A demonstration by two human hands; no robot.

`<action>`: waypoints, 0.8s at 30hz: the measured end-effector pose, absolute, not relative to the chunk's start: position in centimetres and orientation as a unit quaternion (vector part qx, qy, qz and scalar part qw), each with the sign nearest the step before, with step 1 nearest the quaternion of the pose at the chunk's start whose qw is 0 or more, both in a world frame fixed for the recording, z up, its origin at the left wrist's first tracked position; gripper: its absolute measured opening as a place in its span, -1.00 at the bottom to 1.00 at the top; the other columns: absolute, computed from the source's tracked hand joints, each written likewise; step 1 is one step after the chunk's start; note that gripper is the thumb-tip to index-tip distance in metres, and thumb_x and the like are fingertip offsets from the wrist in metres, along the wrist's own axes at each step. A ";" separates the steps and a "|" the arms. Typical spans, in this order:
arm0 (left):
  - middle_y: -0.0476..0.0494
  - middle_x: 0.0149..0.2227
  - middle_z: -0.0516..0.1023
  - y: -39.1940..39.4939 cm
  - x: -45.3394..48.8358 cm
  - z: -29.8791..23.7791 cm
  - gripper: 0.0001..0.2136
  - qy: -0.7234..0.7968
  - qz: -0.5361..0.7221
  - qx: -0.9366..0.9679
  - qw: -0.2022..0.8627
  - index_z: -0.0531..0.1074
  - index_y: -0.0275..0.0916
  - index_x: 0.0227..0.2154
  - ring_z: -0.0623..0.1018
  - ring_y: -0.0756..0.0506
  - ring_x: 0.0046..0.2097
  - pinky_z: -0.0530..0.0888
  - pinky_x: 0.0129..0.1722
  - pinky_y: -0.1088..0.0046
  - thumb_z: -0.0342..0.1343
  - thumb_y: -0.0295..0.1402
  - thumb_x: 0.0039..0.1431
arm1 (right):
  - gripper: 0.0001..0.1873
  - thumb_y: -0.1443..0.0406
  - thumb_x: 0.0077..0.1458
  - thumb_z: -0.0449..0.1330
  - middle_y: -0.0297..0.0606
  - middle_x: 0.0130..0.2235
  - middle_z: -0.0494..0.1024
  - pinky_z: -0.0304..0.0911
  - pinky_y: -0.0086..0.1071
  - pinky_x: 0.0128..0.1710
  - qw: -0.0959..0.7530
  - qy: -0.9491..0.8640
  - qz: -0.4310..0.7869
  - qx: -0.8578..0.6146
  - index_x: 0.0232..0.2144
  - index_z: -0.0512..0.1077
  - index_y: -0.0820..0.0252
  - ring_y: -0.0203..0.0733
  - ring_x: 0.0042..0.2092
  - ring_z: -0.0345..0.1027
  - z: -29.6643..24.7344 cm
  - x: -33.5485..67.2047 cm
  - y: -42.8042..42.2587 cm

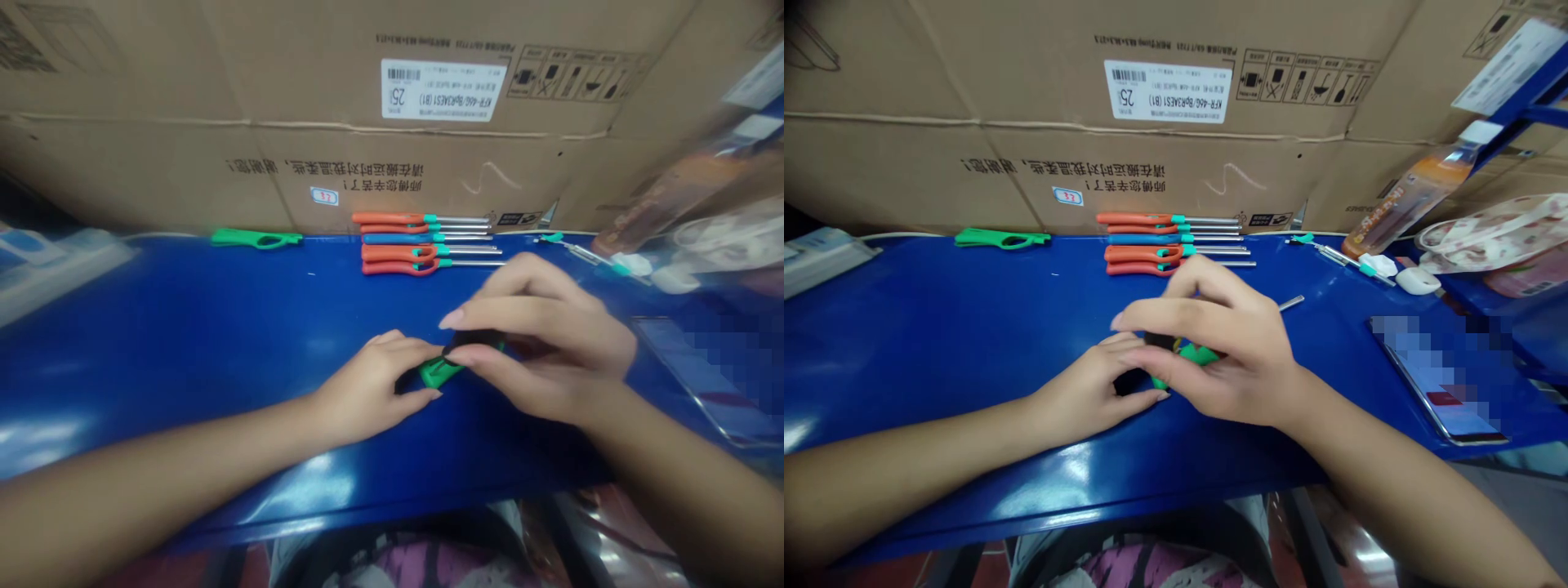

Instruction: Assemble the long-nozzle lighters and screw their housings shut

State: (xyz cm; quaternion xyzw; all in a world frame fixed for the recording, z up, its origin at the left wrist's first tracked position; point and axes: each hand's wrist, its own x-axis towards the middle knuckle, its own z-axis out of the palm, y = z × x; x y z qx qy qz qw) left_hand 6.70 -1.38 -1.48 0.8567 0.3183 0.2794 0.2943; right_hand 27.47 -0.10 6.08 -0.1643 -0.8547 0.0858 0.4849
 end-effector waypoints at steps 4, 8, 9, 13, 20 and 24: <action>-0.15 -0.01 0.62 -1.4 6.7 -1.4 -0.73 0.318 0.275 0.857 0.297 0.49 -0.19 0.00 0.58 -0.18 0.02 0.45 0.07 0.19 0.26 -0.33 0.27 | -0.62 0.32 0.34 0.13 -0.16 -0.07 0.61 0.50 -0.24 -0.09 0.448 -0.873 0.067 -0.180 0.16 0.44 0.11 -0.14 -0.07 0.49 5.8 27.5 -0.3; -0.18 0.01 0.62 -1.3 6.7 -1.5 -0.73 0.318 0.274 0.860 0.291 0.48 -0.21 0.00 0.57 -0.20 0.04 0.43 0.10 0.16 0.26 -0.33 0.27 | -0.66 0.34 0.35 0.11 -0.19 -0.12 0.62 0.52 -0.25 -0.15 0.456 -0.861 0.155 -0.166 0.12 0.47 0.11 -0.18 -0.14 0.50 5.8 27.3 -0.4; -0.18 0.01 0.62 -1.3 6.7 -1.5 -0.74 0.319 0.275 0.860 0.290 0.48 -0.20 -0.01 0.57 -0.20 0.04 0.43 0.10 0.16 0.26 -0.33 0.26 | -0.72 0.32 0.31 0.20 -0.23 -0.20 0.62 0.51 -0.29 -0.20 0.468 -0.857 0.127 -0.172 0.04 0.52 0.09 -0.20 -0.20 0.49 5.8 27.3 -0.4; -0.17 -0.01 0.62 -1.3 6.7 -1.5 -0.74 0.321 0.271 0.859 0.293 0.49 -0.20 0.00 0.58 -0.18 0.02 0.44 0.09 0.18 0.26 -0.33 0.27 | -0.69 0.32 0.29 0.22 -0.21 -0.18 0.62 0.50 -0.33 -0.16 0.461 -0.867 0.034 -0.185 0.07 0.51 0.11 -0.21 -0.17 0.49 5.9 27.5 -0.2; -0.16 0.03 0.62 -1.3 6.7 -1.6 -0.73 0.316 0.278 0.859 0.290 0.48 -0.21 0.00 0.58 -0.18 0.04 0.42 0.10 0.18 0.27 -0.34 0.26 | -0.76 0.31 0.26 0.25 -0.23 -0.23 0.62 0.49 -0.32 -0.23 0.464 -0.864 0.100 -0.169 -0.02 0.55 0.10 -0.20 -0.22 0.50 6.2 27.6 -0.4; -0.16 0.02 0.61 -1.3 6.7 -1.5 -0.73 0.316 0.276 0.860 0.290 0.48 -0.21 -0.01 0.58 -0.18 0.04 0.43 0.09 0.19 0.26 -0.34 0.26 | -0.69 0.30 0.30 0.21 -0.16 -0.14 0.63 0.50 -0.32 -0.12 0.450 -0.873 0.025 -0.186 0.07 0.50 0.15 -0.15 -0.10 0.52 6.1 27.7 -0.5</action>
